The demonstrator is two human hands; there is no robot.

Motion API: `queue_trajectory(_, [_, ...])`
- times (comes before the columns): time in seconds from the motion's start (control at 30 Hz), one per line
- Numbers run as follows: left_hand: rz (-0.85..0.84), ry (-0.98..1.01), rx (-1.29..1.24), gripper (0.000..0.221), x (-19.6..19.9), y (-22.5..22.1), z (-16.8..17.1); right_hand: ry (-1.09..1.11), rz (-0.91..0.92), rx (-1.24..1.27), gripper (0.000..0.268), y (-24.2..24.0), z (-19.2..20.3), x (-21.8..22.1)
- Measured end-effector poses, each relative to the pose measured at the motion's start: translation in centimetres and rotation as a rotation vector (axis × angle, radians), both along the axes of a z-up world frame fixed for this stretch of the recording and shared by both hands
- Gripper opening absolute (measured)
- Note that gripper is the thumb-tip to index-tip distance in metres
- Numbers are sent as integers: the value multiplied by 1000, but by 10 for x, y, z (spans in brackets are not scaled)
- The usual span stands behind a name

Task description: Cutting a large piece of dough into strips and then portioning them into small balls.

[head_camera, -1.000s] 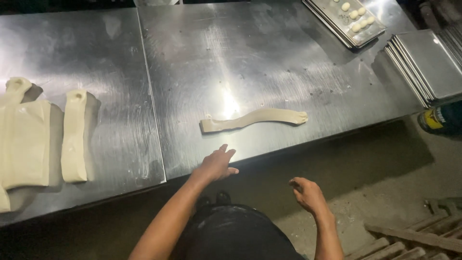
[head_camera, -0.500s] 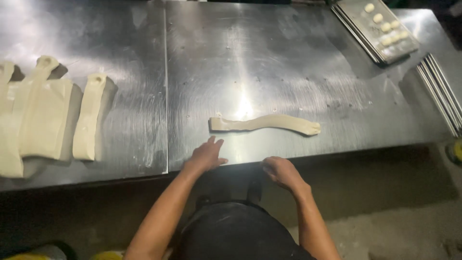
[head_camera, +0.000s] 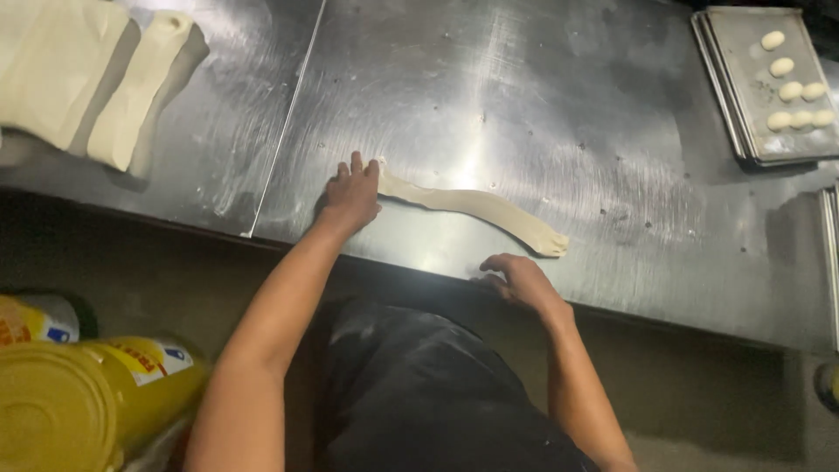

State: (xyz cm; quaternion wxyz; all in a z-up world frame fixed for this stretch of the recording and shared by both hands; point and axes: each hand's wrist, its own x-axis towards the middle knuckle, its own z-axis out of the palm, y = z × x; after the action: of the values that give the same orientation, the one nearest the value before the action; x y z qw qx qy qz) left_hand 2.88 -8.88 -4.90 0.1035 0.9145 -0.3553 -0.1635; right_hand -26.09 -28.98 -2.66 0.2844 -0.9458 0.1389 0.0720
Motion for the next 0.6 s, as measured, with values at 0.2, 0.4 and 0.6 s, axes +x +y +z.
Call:
queue_trajectory(0.2, [-54,-208,107,80,7,-16,-34,-122,124,53,30,-19,-33,59])
queue_trajectory(0.4, [-149,-301,57,57,35,-32,-57,-395,127,-84,56,23,-60,164])
queue_trajectory(0.6, [-280,-363,-7,20,50,6,-46,-380,120,-467,37,46,-85,217])
